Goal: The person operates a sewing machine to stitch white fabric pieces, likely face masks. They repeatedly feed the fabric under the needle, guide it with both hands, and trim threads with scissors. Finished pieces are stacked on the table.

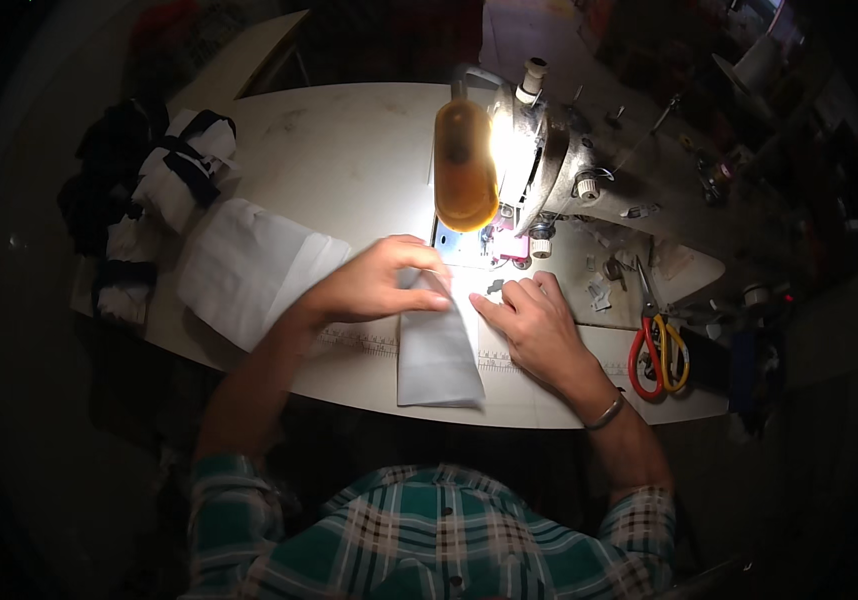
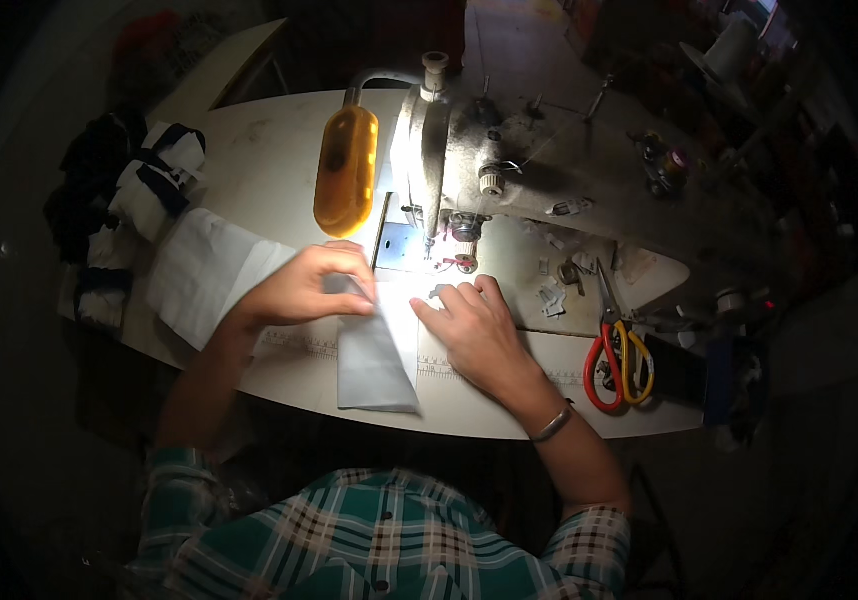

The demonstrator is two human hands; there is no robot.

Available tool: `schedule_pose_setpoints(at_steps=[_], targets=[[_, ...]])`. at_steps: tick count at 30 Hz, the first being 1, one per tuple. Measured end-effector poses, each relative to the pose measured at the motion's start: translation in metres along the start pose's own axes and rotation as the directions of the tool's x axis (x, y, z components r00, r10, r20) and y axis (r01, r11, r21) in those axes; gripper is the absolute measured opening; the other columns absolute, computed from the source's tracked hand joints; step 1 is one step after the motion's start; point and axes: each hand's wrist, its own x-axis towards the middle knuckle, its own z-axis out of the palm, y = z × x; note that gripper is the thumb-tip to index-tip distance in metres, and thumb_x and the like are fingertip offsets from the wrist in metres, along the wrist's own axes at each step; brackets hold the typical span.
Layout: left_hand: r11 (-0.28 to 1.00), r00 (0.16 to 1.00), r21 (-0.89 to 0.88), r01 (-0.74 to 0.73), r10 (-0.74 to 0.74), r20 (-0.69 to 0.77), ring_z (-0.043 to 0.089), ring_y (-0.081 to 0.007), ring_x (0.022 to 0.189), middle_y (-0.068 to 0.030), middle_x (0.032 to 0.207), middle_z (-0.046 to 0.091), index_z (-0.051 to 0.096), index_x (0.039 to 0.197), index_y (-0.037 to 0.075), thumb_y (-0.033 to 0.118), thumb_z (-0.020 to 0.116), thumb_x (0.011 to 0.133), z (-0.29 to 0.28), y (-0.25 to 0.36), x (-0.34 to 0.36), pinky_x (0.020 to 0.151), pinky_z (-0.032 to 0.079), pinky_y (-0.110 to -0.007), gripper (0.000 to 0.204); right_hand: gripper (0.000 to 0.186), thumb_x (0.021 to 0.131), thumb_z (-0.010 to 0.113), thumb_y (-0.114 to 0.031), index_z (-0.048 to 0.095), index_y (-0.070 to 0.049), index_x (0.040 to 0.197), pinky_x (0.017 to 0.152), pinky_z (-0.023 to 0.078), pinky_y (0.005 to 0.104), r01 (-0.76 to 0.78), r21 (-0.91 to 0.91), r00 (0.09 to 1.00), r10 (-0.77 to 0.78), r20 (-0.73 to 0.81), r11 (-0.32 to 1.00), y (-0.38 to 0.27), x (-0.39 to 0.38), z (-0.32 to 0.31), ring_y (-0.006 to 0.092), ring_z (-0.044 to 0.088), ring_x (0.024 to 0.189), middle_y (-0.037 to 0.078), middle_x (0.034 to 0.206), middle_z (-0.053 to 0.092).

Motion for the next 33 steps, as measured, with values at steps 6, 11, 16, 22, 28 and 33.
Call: schedule_pose_setpoints(at_steps=[6,11,16,22,28,33], targets=[[0.919,0.969,0.344,0.194,-0.124,-0.215,0.062,-0.0284,0.063,-0.0192,0.077,0.068,0.074,0.102,-0.003,0.018,0.078,0.092,0.05,-0.011,0.022,0.065,0.05,-0.041,0.023,0.035,0.091,0.058,-0.007,0.075,-0.009,0.121,0.088,0.043,0.0379,-0.007,-0.002,1.0,0.007,-0.028,1.0,-0.001,-0.002,0.003,0.023,0.056,0.085,0.006,0.091,0.059],[0.918,0.888,0.12,0.379,-0.324,-0.327,0.072,-0.0366,0.086,-0.0205,0.095,0.076,0.077,0.097,-0.001,0.021,0.075,0.093,0.056,-0.012,0.019,0.079,0.055,-0.043,0.023,0.034,0.091,0.058,-0.006,0.075,-0.009,0.12,0.087,0.043,0.0373,-0.01,0.015,1.0,0.01,-0.018,1.0,-0.001,-0.002,0.001,0.0227,0.056,0.085,0.006,0.09,0.058],[0.937,0.858,0.022,0.348,-0.309,-0.41,0.071,-0.0333,0.08,-0.0174,0.092,0.077,0.079,0.092,0.001,0.022,0.076,0.091,0.065,-0.022,0.02,0.083,0.054,-0.04,0.021,0.035,0.09,0.058,-0.005,0.075,-0.008,0.12,0.088,0.043,0.0375,-0.009,0.025,1.0,0.01,-0.028,1.0,0.0,-0.002,0.001,0.0226,0.055,0.085,0.006,0.09,0.058],[0.864,0.84,0.184,0.468,-0.371,-0.397,0.07,-0.0272,0.077,-0.0092,0.084,0.078,0.081,0.089,0.009,0.026,0.079,0.087,0.065,-0.017,0.023,0.093,0.047,-0.036,0.017,0.033,0.089,0.06,-0.005,0.076,-0.007,0.119,0.088,0.044,0.0379,-0.006,0.032,0.999,0.008,-0.052,0.999,0.001,-0.003,0.004,0.0228,0.056,0.085,0.006,0.088,0.058],[0.851,0.857,0.275,0.447,-0.32,-0.403,0.069,-0.025,0.073,-0.0071,0.078,0.076,0.079,0.084,0.011,0.029,0.079,0.088,0.068,-0.017,0.025,0.09,0.042,-0.037,0.018,0.032,0.09,0.06,-0.005,0.076,-0.007,0.118,0.088,0.044,0.038,-0.008,0.023,0.992,0.011,-0.122,1.0,0.002,-0.005,0.007,0.0228,0.056,0.083,0.005,0.083,0.056],[0.834,0.845,0.254,0.49,-0.383,-0.374,0.066,-0.0228,0.074,-0.0063,0.08,0.075,0.079,0.089,0.009,0.026,0.082,0.085,0.065,-0.016,0.029,0.094,0.042,-0.037,0.018,0.034,0.09,0.06,-0.007,0.077,-0.008,0.119,0.089,0.044,0.0391,0.008,-0.016,0.997,-0.009,-0.083,1.0,0.002,-0.002,0.006,0.0225,0.056,0.082,0.005,0.084,0.057]])
